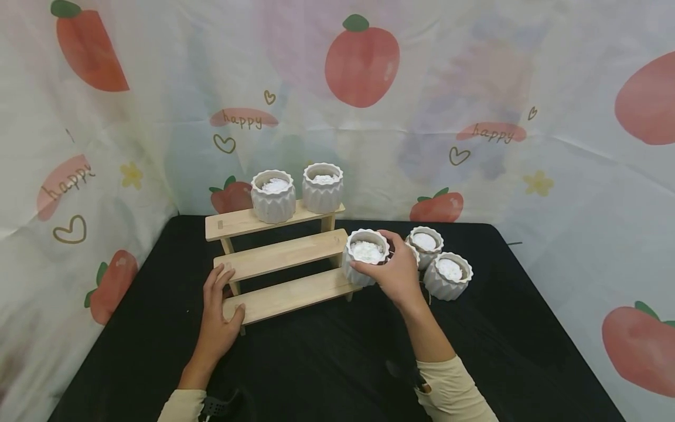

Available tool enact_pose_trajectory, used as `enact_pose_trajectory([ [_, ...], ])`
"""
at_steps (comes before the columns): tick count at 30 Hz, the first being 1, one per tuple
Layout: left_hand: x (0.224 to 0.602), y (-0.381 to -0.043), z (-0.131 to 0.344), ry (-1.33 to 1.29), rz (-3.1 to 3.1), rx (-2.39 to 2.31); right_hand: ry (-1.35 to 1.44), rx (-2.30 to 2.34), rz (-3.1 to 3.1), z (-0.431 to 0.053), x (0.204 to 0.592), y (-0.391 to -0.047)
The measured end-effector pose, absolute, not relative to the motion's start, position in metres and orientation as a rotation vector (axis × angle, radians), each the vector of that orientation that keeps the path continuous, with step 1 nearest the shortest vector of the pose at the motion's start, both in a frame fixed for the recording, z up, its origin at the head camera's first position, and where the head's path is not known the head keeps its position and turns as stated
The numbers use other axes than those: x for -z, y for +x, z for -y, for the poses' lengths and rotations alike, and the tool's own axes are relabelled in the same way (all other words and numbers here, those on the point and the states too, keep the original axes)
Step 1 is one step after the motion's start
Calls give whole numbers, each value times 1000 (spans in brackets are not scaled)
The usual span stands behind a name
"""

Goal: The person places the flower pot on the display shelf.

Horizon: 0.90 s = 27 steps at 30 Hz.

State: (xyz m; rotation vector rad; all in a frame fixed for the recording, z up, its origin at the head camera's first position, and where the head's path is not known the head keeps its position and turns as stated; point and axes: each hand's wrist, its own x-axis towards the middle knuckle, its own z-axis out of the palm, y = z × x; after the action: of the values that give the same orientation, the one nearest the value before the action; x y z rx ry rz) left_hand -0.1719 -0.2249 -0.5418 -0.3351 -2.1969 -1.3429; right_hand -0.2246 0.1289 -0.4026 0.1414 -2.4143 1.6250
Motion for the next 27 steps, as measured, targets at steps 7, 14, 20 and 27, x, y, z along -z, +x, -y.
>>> enact_pose_trajectory([
  [7, 543, -172, 224, -332, 2200, 1349, 161, -1642, 2396, -117, 401, -226],
  [14, 545, -171, 225, -328, 2200, 1348, 202, -1673, 2361, -104, 402, -232],
  [20, 544, -172, 226, -345, 2195, 1329, 237, -1692, 2342, -95, 400, -235],
  [27, 543, -174, 228, -368, 2187, 1317, 248, -1688, 2354, -86, 402, -240],
])
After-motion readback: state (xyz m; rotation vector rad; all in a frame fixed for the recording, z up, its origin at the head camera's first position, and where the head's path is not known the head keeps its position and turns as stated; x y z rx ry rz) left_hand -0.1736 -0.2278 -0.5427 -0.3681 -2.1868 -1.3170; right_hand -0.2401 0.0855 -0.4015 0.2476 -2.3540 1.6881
